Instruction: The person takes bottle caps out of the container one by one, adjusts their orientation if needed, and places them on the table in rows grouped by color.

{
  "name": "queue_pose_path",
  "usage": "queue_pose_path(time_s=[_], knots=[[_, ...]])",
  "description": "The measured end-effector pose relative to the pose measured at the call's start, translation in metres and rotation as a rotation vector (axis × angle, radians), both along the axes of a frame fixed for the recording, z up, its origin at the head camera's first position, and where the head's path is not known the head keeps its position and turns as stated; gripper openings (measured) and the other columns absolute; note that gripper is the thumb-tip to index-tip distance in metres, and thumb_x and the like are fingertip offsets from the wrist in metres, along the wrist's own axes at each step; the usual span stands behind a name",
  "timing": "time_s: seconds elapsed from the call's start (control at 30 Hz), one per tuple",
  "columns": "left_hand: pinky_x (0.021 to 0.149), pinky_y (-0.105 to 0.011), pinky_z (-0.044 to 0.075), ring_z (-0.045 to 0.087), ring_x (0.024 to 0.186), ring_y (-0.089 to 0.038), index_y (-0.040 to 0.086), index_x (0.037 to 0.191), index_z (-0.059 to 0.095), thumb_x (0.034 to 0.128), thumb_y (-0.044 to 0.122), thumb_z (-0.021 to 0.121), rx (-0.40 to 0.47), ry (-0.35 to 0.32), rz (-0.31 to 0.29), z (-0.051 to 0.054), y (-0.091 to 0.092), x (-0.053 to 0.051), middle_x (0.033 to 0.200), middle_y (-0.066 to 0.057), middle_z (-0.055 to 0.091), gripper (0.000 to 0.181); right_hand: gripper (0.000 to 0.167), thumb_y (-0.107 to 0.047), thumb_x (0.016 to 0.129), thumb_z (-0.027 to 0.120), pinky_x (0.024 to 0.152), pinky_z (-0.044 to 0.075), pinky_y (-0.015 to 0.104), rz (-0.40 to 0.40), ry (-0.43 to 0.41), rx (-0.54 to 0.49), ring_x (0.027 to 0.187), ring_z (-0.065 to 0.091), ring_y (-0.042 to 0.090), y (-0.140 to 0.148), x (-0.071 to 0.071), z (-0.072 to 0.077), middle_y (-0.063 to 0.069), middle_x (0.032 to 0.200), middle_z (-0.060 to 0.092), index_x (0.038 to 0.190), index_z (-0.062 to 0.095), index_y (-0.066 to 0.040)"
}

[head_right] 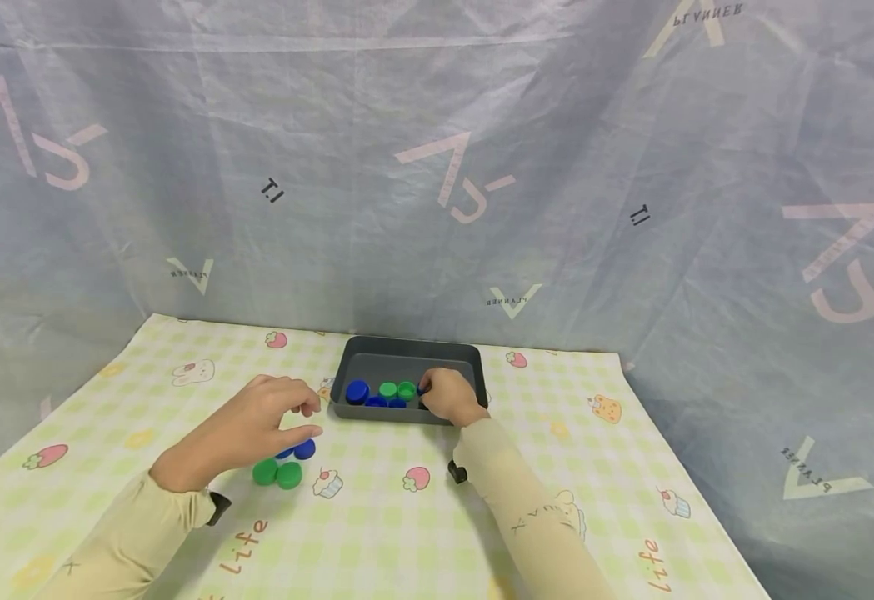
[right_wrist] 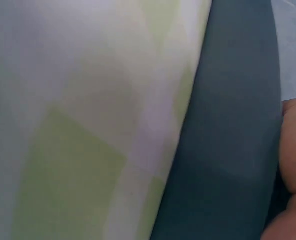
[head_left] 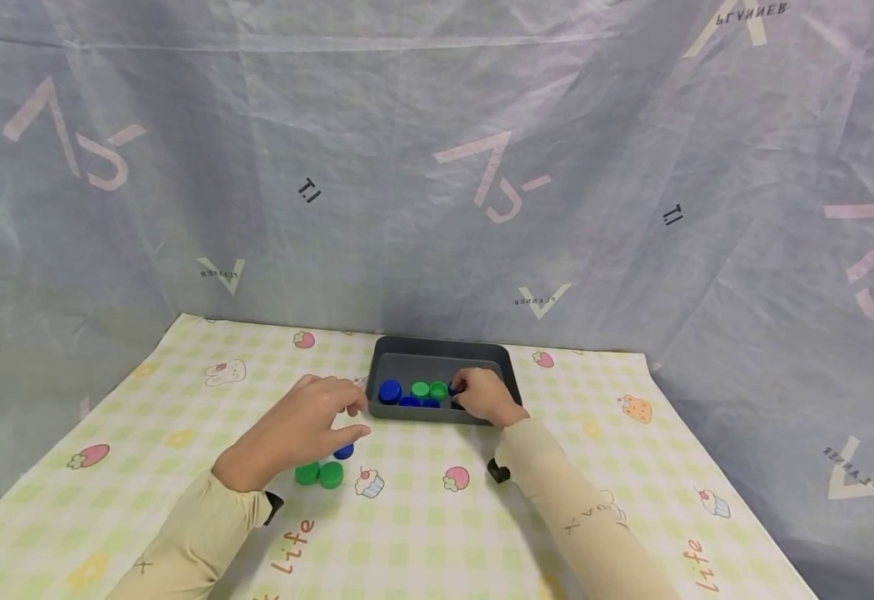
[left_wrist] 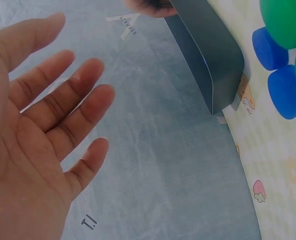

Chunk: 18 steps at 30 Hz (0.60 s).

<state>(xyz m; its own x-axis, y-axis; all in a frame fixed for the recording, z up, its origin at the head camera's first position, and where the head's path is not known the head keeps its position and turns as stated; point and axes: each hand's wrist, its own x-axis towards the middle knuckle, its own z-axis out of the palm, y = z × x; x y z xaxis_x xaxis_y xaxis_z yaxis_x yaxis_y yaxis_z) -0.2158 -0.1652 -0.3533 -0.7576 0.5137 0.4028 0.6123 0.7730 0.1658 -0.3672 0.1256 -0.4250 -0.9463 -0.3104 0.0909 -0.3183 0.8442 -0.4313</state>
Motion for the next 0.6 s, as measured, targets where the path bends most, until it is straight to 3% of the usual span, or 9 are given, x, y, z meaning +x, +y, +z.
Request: queue_pose_path(time_s=[0.6], knots=[[0.082,-0.038,0.04,0.05,0.078,-0.005,0.024,0.095,0.067,0.0856,0.03,0.079,-0.004,-0.004,-0.014,-0.0026,0.0004,-0.0027,0.084,0.012,0.06,0.017,0.009,-0.004,0.089,0.069,0.071,0.052,0.034,-0.023,0.036,-0.006,0.072,0.059,0.014,0.0013,-0.0021,-0.0035,-0.003,0.081,0.065,0.089,0.069,-0.013]])
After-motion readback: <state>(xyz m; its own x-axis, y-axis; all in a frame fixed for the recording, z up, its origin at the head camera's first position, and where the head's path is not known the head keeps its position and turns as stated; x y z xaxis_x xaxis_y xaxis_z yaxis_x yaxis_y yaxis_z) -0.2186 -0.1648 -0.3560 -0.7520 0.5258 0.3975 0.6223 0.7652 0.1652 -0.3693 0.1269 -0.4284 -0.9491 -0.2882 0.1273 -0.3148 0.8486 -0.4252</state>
